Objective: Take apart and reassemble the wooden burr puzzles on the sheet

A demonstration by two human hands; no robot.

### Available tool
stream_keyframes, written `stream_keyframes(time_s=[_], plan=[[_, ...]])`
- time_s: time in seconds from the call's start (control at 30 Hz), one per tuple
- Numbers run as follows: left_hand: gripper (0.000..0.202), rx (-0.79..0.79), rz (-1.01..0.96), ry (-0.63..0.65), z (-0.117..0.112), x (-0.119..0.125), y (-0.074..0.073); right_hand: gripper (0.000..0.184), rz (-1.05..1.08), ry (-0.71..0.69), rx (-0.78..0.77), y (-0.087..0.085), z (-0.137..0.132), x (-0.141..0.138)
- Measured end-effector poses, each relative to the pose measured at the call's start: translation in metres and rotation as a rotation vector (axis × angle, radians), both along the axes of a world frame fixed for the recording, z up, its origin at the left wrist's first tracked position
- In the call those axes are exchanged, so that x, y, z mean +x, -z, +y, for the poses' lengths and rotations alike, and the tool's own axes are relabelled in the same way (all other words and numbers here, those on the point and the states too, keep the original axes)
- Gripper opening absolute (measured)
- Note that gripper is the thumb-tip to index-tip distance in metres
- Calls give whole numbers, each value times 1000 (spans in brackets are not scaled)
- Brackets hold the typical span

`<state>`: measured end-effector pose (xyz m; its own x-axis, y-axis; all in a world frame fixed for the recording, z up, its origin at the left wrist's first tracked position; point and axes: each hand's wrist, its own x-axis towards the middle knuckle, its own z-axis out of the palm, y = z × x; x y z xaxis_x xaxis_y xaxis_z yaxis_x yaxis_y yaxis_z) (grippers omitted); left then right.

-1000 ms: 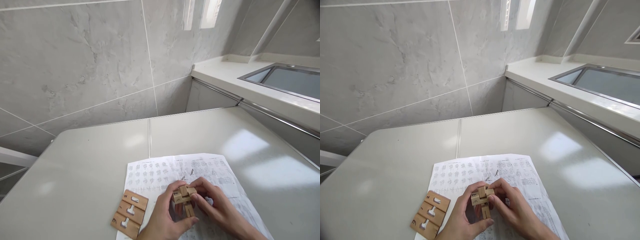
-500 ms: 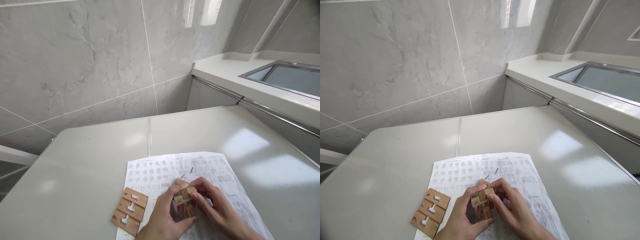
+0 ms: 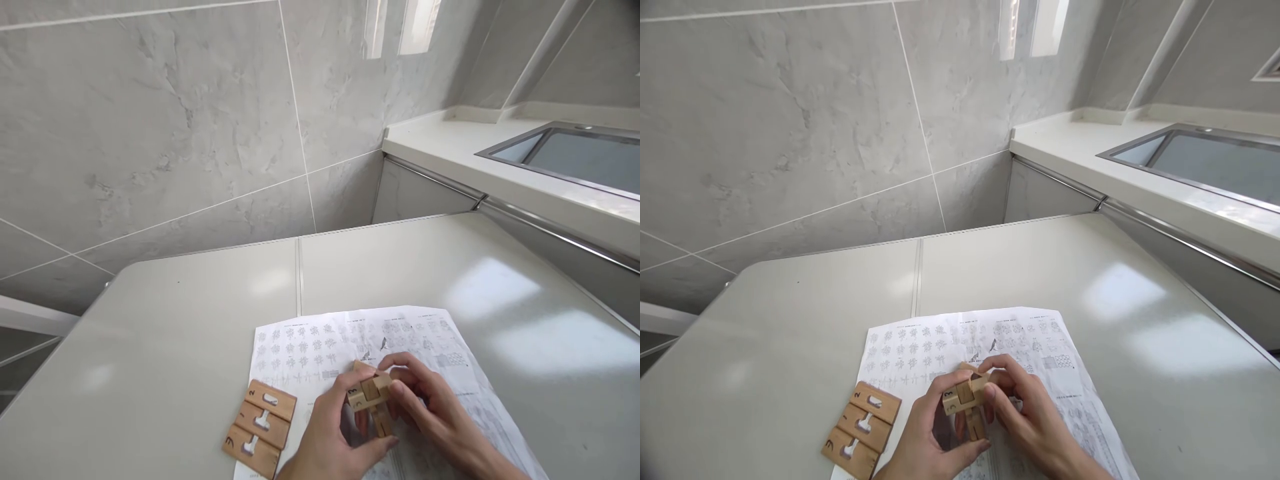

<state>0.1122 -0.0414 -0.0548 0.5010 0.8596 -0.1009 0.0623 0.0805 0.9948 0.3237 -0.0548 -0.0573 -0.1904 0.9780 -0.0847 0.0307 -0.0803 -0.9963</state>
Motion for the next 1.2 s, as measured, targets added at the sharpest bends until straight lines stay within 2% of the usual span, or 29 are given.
stream_keyframes(time_s=[0.1,0.2,0.37,0.5,0.57,0.67,0.77,0.9,1.03,1.2], plan=[[66,-59,12,-14,2,-1,-7,31,-117,105,88,5,2,4],[69,-142,73,-107,2,0,-14,25,-311,200,240,4,8,8],[72,-186,103,-340,-1,7,-15,5,-611,107,513,9,13,11],[74,-194,68,-398,-2,11,-13,12,-711,45,599,21,13,10],[74,-197,70,-395,-3,11,-13,11,-736,12,594,23,14,11],[74,-180,72,-389,-3,11,-11,6,-713,-76,559,17,14,10],[74,-166,66,-378,-3,10,-11,14,-623,-150,412,6,13,8],[72,-167,53,-391,-1,10,-12,20,-559,-103,236,-2,11,6],[70,-150,60,-372,0,10,-15,38,-532,-66,99,-2,11,9],[75,-144,102,-354,-1,9,-14,73,-183,-128,-53,-7,10,13]])
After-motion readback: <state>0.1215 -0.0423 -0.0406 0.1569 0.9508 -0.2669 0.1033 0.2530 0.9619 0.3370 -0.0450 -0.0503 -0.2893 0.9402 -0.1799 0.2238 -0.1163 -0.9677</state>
